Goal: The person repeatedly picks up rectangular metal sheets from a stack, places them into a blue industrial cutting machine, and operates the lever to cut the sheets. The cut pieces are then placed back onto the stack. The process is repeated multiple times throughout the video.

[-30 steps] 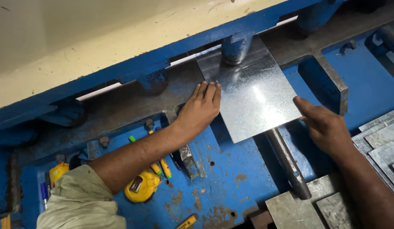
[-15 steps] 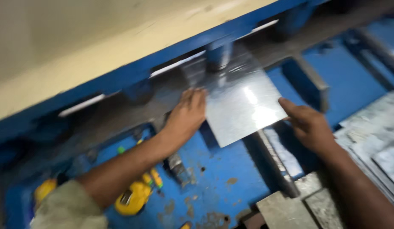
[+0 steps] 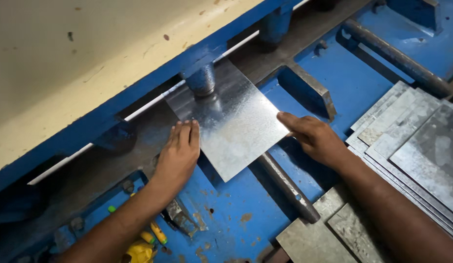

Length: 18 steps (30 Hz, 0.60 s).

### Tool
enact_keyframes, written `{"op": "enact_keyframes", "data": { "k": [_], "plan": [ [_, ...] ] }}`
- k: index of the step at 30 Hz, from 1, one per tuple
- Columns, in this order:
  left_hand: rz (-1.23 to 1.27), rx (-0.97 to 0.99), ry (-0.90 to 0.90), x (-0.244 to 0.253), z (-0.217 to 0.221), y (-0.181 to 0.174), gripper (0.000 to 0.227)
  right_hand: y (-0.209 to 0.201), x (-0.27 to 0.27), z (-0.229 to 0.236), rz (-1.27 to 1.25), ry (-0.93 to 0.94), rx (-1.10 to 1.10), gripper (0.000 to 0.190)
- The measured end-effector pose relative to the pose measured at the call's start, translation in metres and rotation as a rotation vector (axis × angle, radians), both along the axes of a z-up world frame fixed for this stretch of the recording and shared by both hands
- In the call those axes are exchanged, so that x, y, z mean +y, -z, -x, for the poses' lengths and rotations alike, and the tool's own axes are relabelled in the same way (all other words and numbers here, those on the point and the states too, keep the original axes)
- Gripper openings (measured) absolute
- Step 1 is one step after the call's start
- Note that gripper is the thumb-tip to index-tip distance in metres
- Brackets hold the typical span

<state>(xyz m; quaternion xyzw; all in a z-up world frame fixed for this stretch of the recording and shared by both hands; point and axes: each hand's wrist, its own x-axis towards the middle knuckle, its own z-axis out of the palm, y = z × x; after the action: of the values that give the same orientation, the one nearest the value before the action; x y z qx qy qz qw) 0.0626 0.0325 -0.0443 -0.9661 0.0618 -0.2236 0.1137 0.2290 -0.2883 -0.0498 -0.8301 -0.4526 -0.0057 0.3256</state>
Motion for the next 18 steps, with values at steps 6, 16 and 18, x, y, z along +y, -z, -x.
{"op": "enact_keyframes", "data": {
  "k": [6, 16, 18],
  "plan": [
    [0.025, 0.019, 0.000, 0.0004, -0.0010, 0.0005, 0.051, 0.0006, 0.0016, -0.0007, 0.009, 0.012, 0.010, 0.059],
    [0.052, -0.005, 0.011, -0.0002, -0.0011, 0.0016, 0.047, -0.0003, 0.0001, -0.0032, -0.008, 0.005, 0.032, 0.058],
    [0.023, -0.022, 0.005, 0.0001, -0.0011, 0.0031, 0.046, 0.0014, -0.0013, -0.0014, -0.009, 0.014, 0.015, 0.060]
  ]
}}
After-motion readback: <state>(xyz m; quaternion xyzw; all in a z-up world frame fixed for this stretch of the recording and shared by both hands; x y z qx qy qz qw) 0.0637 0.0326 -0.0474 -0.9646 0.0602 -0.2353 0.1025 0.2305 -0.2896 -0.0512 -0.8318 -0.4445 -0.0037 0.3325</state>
